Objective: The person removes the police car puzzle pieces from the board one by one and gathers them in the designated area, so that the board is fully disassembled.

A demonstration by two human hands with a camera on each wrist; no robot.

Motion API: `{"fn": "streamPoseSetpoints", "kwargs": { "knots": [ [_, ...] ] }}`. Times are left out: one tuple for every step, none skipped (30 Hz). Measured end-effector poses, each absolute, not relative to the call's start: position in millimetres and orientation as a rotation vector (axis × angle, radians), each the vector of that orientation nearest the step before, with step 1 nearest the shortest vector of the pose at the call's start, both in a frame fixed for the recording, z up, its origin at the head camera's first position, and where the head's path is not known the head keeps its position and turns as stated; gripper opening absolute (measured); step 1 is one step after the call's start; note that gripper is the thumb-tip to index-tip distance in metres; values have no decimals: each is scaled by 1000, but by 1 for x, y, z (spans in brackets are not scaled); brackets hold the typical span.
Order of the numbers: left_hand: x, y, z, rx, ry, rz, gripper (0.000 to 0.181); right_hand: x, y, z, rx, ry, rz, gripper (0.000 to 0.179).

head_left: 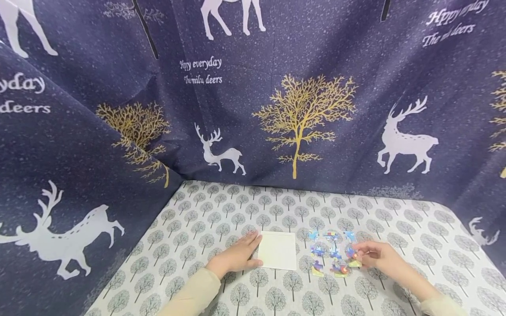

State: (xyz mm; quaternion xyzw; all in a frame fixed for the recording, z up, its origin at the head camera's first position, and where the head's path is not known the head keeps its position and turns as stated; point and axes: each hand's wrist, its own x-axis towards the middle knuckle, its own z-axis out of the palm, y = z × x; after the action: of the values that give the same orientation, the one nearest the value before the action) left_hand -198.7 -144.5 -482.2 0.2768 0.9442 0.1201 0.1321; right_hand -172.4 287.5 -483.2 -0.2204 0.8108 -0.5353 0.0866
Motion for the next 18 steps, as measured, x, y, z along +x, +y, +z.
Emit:
{"fn": "streamPoseSetpoints", "kwargs": {
  "knots": [
    [-199,-145,-482,800,2738,353,81,-171,289,-484,-646,2403,-1593,32],
    [-199,-145,-482,798,2736,357,81,-170,291,-485,-630,2385,-1598,33],
    [-199,-145,-483,798,2736,360,81,-168,292,-486,-626,2370,-1600,33],
    [-199,-145,-483,802,2736,361,81,-167,294,-488,-626,2355,-1603,33],
    [-199,-145,-483,805,2737,362,81,-166,296,-488,-626,2345,-1605,33],
    [-199,-145,-483,809,2737,361,81,-165,298,-489,-624,2325,-1612,34],
    [-199,-145,-484,812,2738,360,81,-164,299,-490,-624,2303,-1618,34],
    [-199,-145,-484,818,2739,355,81,-163,300,-490,-628,2280,-1626,35],
    [-200,-145,-484,822,2740,349,81,-162,301,-491,-631,2259,-1635,35],
    [-200,-145,-484,825,2741,347,81,-161,302,-491,-618,2237,-1648,36],
    [-200,-145,-485,827,2741,343,81,-160,303,-492,-616,2222,-1654,37],
    [-201,-146,-485,830,2742,338,81,-160,303,-492,-611,2211,-1658,37],
    [-201,-146,-485,832,2743,335,81,-159,303,-492,-607,2208,-1658,38],
    [-201,-146,-485,835,2744,331,81,-159,303,-492,-598,2210,-1658,38],
    [-201,-146,-486,836,2744,330,81,-158,303,-492,-598,2216,-1654,38],
    [-201,-146,-486,838,2745,328,81,-158,303,-492,-592,2219,-1648,38],
    [-201,-146,-486,837,2745,328,81,-157,302,-492,-590,2230,-1635,38],
    [-201,-146,-486,835,2744,332,81,-156,302,-492,-577,2237,-1625,37]
  ]
}}
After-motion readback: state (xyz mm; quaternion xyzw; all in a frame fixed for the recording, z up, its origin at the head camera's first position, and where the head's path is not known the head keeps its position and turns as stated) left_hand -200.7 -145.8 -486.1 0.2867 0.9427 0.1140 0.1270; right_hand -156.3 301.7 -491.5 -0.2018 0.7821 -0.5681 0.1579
